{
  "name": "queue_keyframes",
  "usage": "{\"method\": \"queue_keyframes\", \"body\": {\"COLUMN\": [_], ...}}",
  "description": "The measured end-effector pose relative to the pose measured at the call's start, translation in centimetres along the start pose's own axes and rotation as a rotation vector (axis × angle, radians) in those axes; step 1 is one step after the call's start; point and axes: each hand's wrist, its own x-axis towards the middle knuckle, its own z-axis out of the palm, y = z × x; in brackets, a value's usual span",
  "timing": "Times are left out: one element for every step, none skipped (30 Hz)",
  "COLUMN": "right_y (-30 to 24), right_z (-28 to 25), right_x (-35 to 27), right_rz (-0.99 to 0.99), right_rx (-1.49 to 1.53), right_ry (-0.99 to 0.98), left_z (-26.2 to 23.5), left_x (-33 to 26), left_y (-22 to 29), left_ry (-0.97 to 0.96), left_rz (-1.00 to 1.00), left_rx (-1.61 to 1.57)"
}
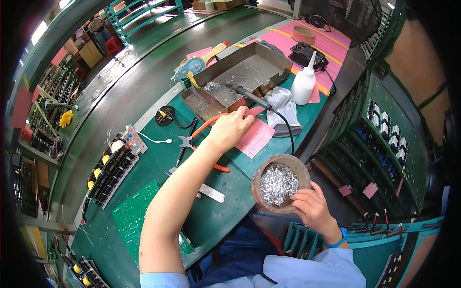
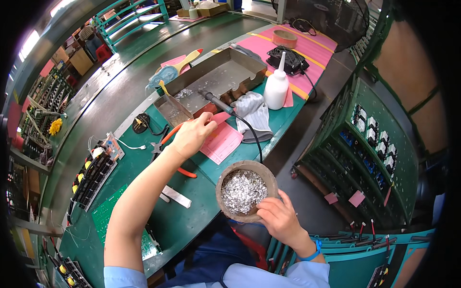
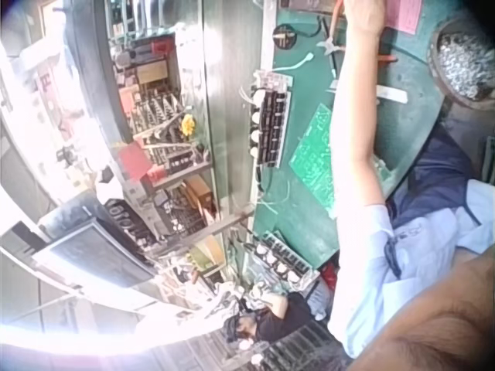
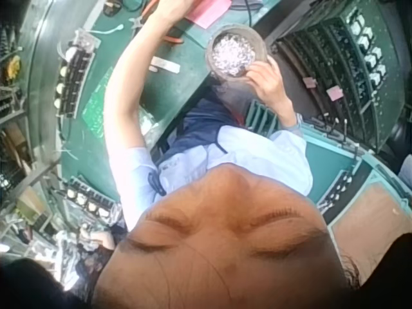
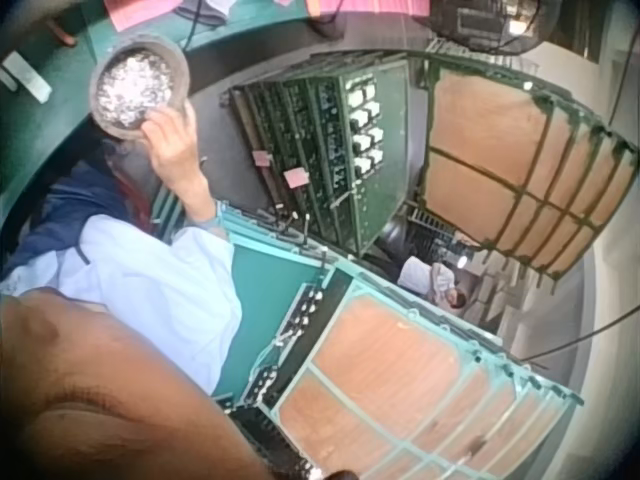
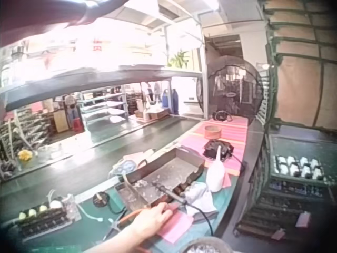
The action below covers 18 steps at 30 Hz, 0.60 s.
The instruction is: The person assembles electronic components on a green circuit board, connecting wires and handling various parts. They place the assembled board onto a rack and then retrieve a stack of new boards to continue the process. The person also handles small pink paper slips and a container of metallic components during the workflow.
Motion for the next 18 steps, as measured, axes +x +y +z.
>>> {"method": "queue_keyframes", "body": {"right_y": [0.0,0.1,0.1,0.1,0.1,0.1,0.1,0.1,0.1,0.1,0.0,0.0,0.1,0.1,0.1,0.1,0.0,0.0], "right_z": [0.1,0.1,0.1,0.1,0.1,0.1,0.1,0.1,0.1,0.1,0.1,0.0,0.0,0.1,0.1,0.1,0.1,0.0], "right_x": [0.0,-0.1,-0.1,-0.1,-0.1,-0.1,-0.2,-0.2,-0.2,-0.2,-0.1,-0.1,-0.1,-0.1,-0.1,-0.1,0.0,0.0], "right_rz": [-0.001,0.001,0.001,0.0,0.001,0.004,0.006,0.008,0.009,0.01,0.014,0.012,0.011,0.009,0.01,0.01,0.009,0.009], "right_rx": [0.003,0.0,-0.003,-0.005,-0.003,-0.002,-0.001,-0.001,-0.001,-0.001,-0.002,0.002,0.005,0.011,0.011,0.012,0.011,0.01], "right_ry": [0.002,0.001,0.0,-0.001,-0.005,-0.008,-0.011,-0.01,-0.009,-0.008,-0.009,-0.009,-0.009,-0.006,-0.006,-0.006,-0.005,-0.004], "left_z": [0.0,0.1,0.0,0.1,0.2,0.1,0.1,0.1,-0.2,-0.3,-0.3,-0.4,-0.4,-0.5,-0.5,-0.5,-0.5,-0.5], "left_x": [0.0,0.0,0.0,-0.1,-0.3,-0.4,-0.5,-0.7,-0.9,-1.0,-1.1,-1.2,-1.3,-1.3,-1.2,-1.2,-1.1,-1.0], "left_y": [-0.1,-0.2,-0.3,-0.6,-0.7,-0.8,-0.8,-0.6,-0.3,-0.1,-0.1,0.0,0.1,0.2,0.2,0.3,0.4,0.6], "left_ry": [-0.016,-0.033,-0.048,-0.099,-0.113,-0.127,-0.14,-0.164,-0.187,-0.211,-0.211,-0.211,-0.212,-0.207,-0.199,-0.191,-0.176,-0.161], "left_rz": [-0.026,-0.053,-0.081,-0.104,-0.077,-0.048,-0.019,-0.018,-0.016,-0.015,-0.013,-0.016,-0.019,-0.018,-0.015,-0.013,0.011,0.036], "left_rx": [-0.006,-0.012,-0.016,-0.002,0.01,0.023,0.036,0.064,0.093,0.121,0.117,0.118,0.12,0.119,0.113,0.107,0.126,0.145]}}
